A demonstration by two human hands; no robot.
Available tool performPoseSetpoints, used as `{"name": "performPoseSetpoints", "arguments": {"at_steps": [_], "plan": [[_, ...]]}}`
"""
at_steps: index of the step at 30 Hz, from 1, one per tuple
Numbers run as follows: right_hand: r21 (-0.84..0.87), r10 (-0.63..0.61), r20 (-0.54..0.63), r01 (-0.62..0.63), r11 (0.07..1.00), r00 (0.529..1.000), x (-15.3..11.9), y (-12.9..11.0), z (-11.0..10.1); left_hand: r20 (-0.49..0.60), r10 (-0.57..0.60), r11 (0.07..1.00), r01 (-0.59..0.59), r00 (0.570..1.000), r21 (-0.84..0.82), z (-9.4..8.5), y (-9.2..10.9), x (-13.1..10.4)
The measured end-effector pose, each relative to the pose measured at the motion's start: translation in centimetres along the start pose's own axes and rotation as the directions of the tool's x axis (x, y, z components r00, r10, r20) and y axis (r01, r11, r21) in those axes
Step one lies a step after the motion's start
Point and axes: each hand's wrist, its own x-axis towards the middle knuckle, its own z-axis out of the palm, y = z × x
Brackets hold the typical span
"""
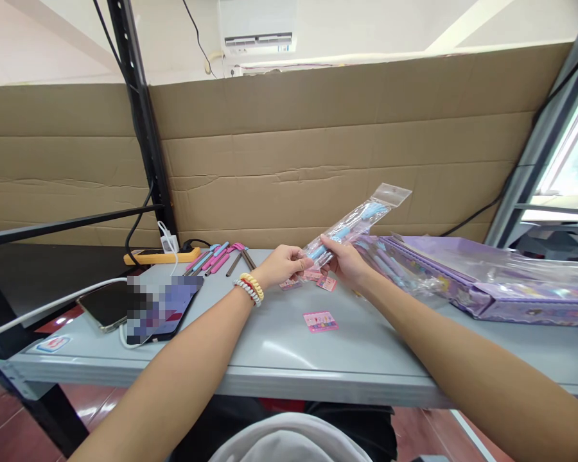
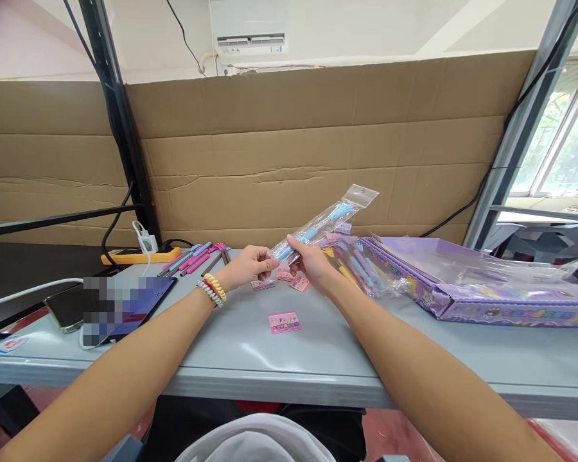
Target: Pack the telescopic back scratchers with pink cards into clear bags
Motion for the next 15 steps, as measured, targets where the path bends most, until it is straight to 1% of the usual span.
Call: {"name": "performPoseSetpoints", "arguments": {"at_steps": [4, 7, 10, 13, 15], "plan": [[0.063, -0.02, -0.063, 0.024, 0.998, 0.998, 0.1, -0.13, 0.03, 0.007, -0.002, 1.0, 0.002, 1.0, 0.007, -0.02, 0.05, -0.02], [0.062, -0.051, -0.124, 0.059, 0.996, 0.991, 0.09, -0.43, 0.03, 0.018, -0.012, 1.0, 0.011, 1.0, 0.015, -0.12, 0.12, -0.12], [0.031, -0.058, -0.134, 0.063, 0.998, 0.989, 0.12, -0.61, 0.0, 0.08, -0.029, 1.0, 0.03, 0.996, -0.003, -0.24, 0.13, -0.22], [0.019, -0.068, -0.13, 0.071, 0.997, 0.989, 0.18, -0.59, -0.06, 0.146, -0.021, 0.998, 0.029, 0.989, -0.05, -0.32, 0.03, -0.21], [0.007, -0.067, -0.125, 0.069, 0.998, 0.99, 0.21, -0.51, -0.11, 0.142, -0.005, 0.997, 0.016, 0.99, -0.08, -0.3, -0.05, -0.14]]}}
